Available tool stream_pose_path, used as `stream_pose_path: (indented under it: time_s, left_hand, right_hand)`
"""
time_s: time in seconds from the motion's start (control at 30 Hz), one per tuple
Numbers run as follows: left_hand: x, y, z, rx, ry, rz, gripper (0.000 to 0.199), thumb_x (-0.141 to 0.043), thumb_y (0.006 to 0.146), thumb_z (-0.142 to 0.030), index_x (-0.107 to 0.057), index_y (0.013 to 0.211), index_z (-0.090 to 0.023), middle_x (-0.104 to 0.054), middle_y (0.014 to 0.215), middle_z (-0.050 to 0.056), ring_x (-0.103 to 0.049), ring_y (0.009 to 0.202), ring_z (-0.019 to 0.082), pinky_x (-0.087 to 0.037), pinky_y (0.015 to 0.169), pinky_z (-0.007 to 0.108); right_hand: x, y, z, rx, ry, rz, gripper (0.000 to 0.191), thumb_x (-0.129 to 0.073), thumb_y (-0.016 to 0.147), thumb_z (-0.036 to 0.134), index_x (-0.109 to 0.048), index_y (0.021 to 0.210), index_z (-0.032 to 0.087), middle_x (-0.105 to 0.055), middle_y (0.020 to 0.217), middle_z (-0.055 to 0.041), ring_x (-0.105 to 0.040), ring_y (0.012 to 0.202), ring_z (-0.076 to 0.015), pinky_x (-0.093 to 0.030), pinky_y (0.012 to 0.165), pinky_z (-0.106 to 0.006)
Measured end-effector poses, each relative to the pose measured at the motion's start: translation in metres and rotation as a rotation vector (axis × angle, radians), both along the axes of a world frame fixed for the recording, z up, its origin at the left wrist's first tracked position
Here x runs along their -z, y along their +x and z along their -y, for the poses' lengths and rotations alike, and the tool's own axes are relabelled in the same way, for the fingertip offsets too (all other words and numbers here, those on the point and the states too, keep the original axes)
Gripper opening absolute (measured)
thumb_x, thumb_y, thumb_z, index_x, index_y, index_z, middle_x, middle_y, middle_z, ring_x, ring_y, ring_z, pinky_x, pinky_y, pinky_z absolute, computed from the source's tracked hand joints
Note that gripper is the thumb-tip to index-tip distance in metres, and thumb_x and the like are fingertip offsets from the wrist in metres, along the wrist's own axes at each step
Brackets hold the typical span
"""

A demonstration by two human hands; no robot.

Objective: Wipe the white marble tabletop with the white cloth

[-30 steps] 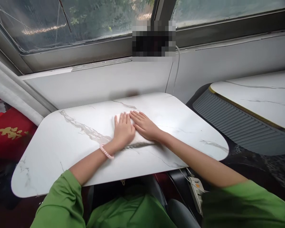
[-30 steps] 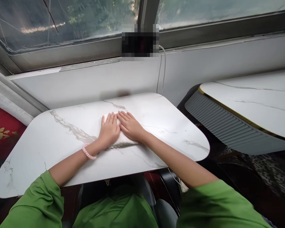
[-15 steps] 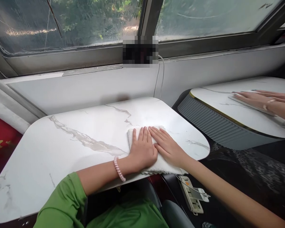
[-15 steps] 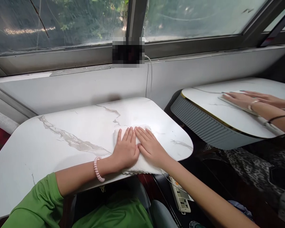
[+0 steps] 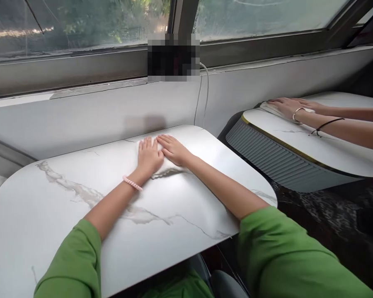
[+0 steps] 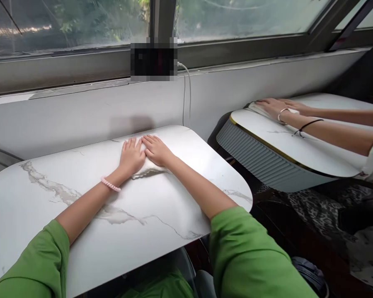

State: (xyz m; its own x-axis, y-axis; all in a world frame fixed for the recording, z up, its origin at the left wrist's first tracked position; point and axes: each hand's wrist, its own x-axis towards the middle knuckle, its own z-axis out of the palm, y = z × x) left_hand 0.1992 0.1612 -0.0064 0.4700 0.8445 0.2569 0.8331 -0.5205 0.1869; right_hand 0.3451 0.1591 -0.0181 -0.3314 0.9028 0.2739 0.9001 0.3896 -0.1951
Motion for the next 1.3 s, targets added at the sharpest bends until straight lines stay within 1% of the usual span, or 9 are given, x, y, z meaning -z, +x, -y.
stream_pose_path:
  time_s: [0.13, 0.23, 0.37, 0.5, 0.67, 0.8, 1.0, 1.13, 1.3]
  left_hand:
    - [-0.002, 0.000, -0.034, -0.054, 0.039, -0.004, 0.051, -0.034, 0.090, -0.025, -0.044, 0.138, -0.011, -0.043, 0.145, 0.012, -0.031, 0.138, 0.028, -0.019, 0.115, 0.047]
    - [-0.002, 0.004, -0.045, -0.085, 0.049, -0.022, 0.050, -0.033, 0.090, -0.024, -0.045, 0.137, -0.010, -0.044, 0.144, 0.013, -0.032, 0.137, 0.028, -0.018, 0.116, 0.046]
    - [-0.002, 0.008, -0.042, -0.102, 0.045, -0.056, 0.051, -0.030, 0.092, -0.024, -0.041, 0.140, -0.007, -0.040, 0.146, 0.014, -0.028, 0.139, 0.028, -0.015, 0.117, 0.046]
    - [-0.003, 0.013, -0.022, -0.144, 0.019, -0.066, 0.053, -0.030, 0.094, -0.026, -0.039, 0.142, -0.006, -0.035, 0.150, 0.014, -0.021, 0.142, 0.030, -0.014, 0.117, 0.048]
    - [-0.002, 0.037, 0.030, -0.090, 0.009, -0.080, 0.055, -0.028, 0.094, -0.027, -0.034, 0.143, -0.004, -0.032, 0.151, 0.015, -0.016, 0.143, 0.028, -0.011, 0.117, 0.050]
    - [0.000, 0.067, 0.089, -0.017, -0.012, -0.100, 0.057, -0.025, 0.095, -0.030, -0.031, 0.145, -0.004, -0.028, 0.153, 0.014, -0.016, 0.143, 0.032, -0.009, 0.116, 0.053]
    - [-0.003, 0.112, 0.162, 0.182, -0.042, -0.080, 0.060, -0.024, 0.095, -0.034, -0.031, 0.145, -0.002, -0.027, 0.153, 0.016, -0.015, 0.143, 0.034, -0.011, 0.115, 0.058]
    - [-0.005, 0.132, 0.179, 0.241, -0.028, -0.061, 0.060, -0.026, 0.095, -0.033, -0.032, 0.143, 0.002, -0.028, 0.152, 0.019, -0.017, 0.142, 0.034, -0.013, 0.114, 0.059]
    - [-0.005, 0.138, 0.174, 0.238, -0.017, -0.081, 0.060, -0.029, 0.094, -0.035, -0.034, 0.143, 0.000, -0.029, 0.151, 0.018, -0.018, 0.142, 0.033, -0.014, 0.114, 0.058]
  right_hand:
    - [-0.003, -0.006, -0.039, -0.001, 0.015, -0.004, 0.055, -0.030, 0.087, 0.019, -0.043, 0.137, 0.002, -0.043, 0.145, -0.0162, -0.035, 0.136, -0.0261, -0.026, 0.113, -0.044]
    - [-0.004, -0.003, -0.052, -0.023, 0.023, -0.024, 0.055, -0.030, 0.086, 0.019, -0.044, 0.136, 0.003, -0.046, 0.143, -0.0158, -0.038, 0.133, -0.0254, -0.027, 0.112, -0.043]
    - [-0.004, 0.001, -0.052, -0.042, 0.012, -0.050, 0.054, -0.031, 0.088, 0.021, -0.042, 0.138, 0.005, -0.043, 0.145, -0.0151, -0.036, 0.135, -0.0251, -0.025, 0.113, -0.045]
    - [-0.004, 0.009, -0.039, -0.082, -0.027, -0.040, 0.054, -0.030, 0.091, 0.022, -0.040, 0.139, 0.002, -0.039, 0.147, -0.0154, -0.033, 0.137, -0.0248, -0.022, 0.115, -0.044]
    - [0.002, 0.043, 0.012, -0.131, -0.027, -0.054, 0.054, -0.028, 0.095, 0.032, -0.035, 0.143, 0.009, -0.035, 0.150, -0.0129, -0.028, 0.141, -0.0242, -0.021, 0.117, -0.047]
    - [0.006, 0.082, 0.081, -0.158, 0.004, -0.097, 0.056, -0.025, 0.097, 0.041, -0.029, 0.147, 0.017, -0.033, 0.151, -0.0096, -0.027, 0.142, -0.0231, -0.020, 0.117, -0.049]
    - [0.009, 0.137, 0.176, -0.043, -0.017, -0.082, 0.055, -0.025, 0.098, 0.044, -0.021, 0.150, 0.026, -0.029, 0.154, -0.0034, -0.025, 0.142, -0.0226, -0.021, 0.118, -0.050]
    - [0.010, 0.160, 0.199, 0.043, -0.050, -0.013, 0.055, -0.023, 0.098, 0.040, -0.018, 0.151, 0.025, -0.026, 0.155, -0.0034, -0.023, 0.142, -0.0227, -0.021, 0.118, -0.050]
    - [0.013, 0.161, 0.195, 0.156, -0.116, 0.036, 0.055, -0.021, 0.096, 0.032, -0.020, 0.151, 0.024, -0.028, 0.154, -0.0054, -0.022, 0.142, -0.0221, -0.023, 0.116, -0.052]
